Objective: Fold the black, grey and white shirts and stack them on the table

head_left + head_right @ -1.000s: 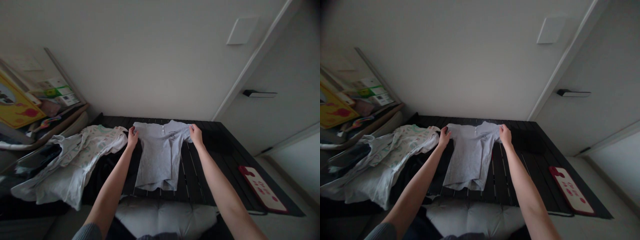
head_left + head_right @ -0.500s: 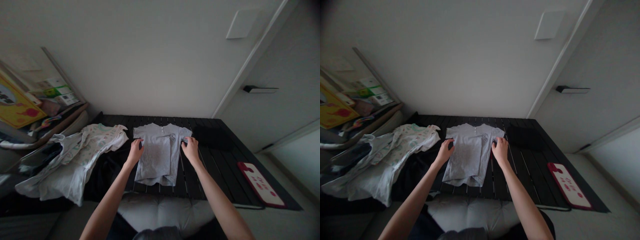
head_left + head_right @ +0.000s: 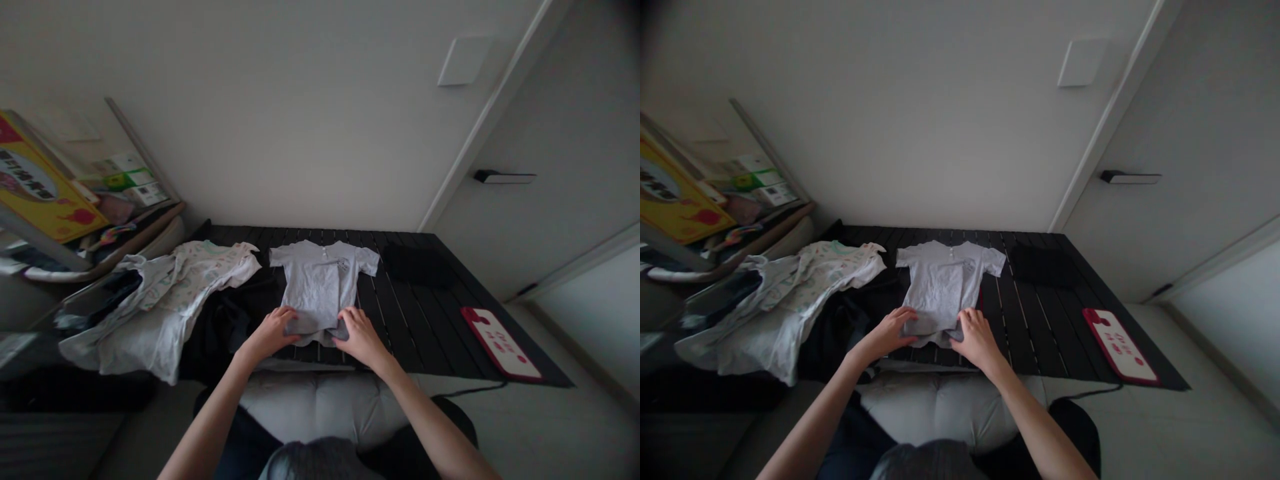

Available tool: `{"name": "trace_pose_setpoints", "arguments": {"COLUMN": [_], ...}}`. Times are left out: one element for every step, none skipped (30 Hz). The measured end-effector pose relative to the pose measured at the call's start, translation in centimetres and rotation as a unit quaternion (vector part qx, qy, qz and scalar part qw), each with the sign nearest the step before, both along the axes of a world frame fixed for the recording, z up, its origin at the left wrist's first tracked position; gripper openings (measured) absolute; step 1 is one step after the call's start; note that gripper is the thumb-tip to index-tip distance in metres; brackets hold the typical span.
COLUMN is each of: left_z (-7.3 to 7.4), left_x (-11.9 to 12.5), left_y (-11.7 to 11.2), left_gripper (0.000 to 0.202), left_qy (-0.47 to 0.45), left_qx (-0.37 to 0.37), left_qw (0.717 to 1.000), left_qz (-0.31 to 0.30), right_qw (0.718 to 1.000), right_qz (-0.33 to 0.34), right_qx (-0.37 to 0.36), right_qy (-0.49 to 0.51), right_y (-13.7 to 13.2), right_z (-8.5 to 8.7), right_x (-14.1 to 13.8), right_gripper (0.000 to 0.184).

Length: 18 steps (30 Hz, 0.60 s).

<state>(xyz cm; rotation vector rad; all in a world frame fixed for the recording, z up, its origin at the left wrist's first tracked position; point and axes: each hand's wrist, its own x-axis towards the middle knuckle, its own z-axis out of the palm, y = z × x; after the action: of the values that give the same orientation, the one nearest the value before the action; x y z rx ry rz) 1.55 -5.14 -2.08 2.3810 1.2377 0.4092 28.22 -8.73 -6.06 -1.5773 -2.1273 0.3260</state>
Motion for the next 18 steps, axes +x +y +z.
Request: {"name": "trace_pose_setpoints", "arguments": {"left_z": [-0.1,-0.2,-0.2,-0.2,-0.1,0.0,0.1,0.2,0.3,0.5,0.6,0.8,1.0,1.1,1.1,1.1,1.0,0.8], "left_x": [-0.2,-0.4,-0.5,-0.5,-0.5,-0.5,-0.5,-0.5,-0.5,-0.5,-0.6,-0.6,-0.6,-0.6,-0.6,-0.6,-0.5,-0.5], "left_y": [-0.3,-0.6,-0.9,-1.1,-1.3,-1.4,-1.5,-1.6,-1.6,-1.7,-1.8,-1.9,-2.0,-2.2,-2.4,-2.7,-3.0,-3.4], "left_gripper": [0.033,0.031,0.027,0.022,0.019,0.016,0.015,0.015,0.016,0.017,0.019,0.02,0.02,0.021,0.02,0.021,0.022,0.025], "left_qy": [0.012,0.02,0.026,0.029,0.03,0.031,0.033,0.036,0.038,0.04,0.041,0.041,0.037,0.03,0.018,0.003,-0.014,-0.031], "left_qx": [0.001,0.002,0.004,0.006,0.01,0.017,0.025,0.035,0.046,0.057,0.07,0.085,0.101,0.118,0.134,0.149,0.161,0.167], "left_qw": [1.0,1.0,1.0,1.0,0.999,0.999,0.999,0.998,0.996,0.994,0.991,0.987,0.983,0.979,0.975,0.971,0.969,0.968], "left_qz": [0.003,0.005,0.008,0.011,0.016,0.024,0.035,0.049,0.066,0.086,0.109,0.131,0.15,0.165,0.178,0.185,0.187,0.184], "right_qw": [1.0,1.0,0.999,0.999,0.998,0.997,0.995,0.993,0.989,0.984,0.978,0.972,0.967,0.963,0.96,0.959,0.957,0.956], "right_qz": [-0.008,-0.015,-0.021,-0.028,-0.036,-0.047,-0.061,-0.078,-0.099,-0.121,-0.141,-0.158,-0.17,-0.177,-0.179,-0.178,-0.176,-0.174], "right_qx": [0.005,0.012,0.022,0.034,0.047,0.061,0.075,0.089,0.103,0.119,0.135,0.15,0.164,0.175,0.181,0.182,0.177,0.166], "right_qy": [-0.014,-0.024,-0.029,-0.028,-0.023,-0.014,-0.001,0.015,0.033,0.052,0.069,0.083,0.094,0.103,0.113,0.127,0.145,0.168], "right_y": [-0.2,-0.2,-0.2,-0.2,-0.2,-0.2,-0.2,-0.3,-0.5,-0.7,-0.9,-1.2,-1.6,-2.0,-2.4,-2.7,-3.1,-3.5], "right_z": [-0.2,-0.4,-0.5,-0.7,-0.8,-0.8,-0.8,-0.7,-0.5,-0.2,0.1,0.4,0.6,0.8,0.9,0.9,0.7,0.4], "right_x": [-0.3,-0.5,-0.7,-0.9,-1.1,-1.1,-1.1,-1.0,-0.7,-0.3,0.1,0.7,1.2,1.9,2.5,3.1,3.7,4.3], "right_gripper": [0.028,0.024,0.02,0.017,0.015,0.015,0.015,0.015,0.015,0.016,0.017,0.019,0.021,0.024,0.026,0.027,0.028,0.029]}}
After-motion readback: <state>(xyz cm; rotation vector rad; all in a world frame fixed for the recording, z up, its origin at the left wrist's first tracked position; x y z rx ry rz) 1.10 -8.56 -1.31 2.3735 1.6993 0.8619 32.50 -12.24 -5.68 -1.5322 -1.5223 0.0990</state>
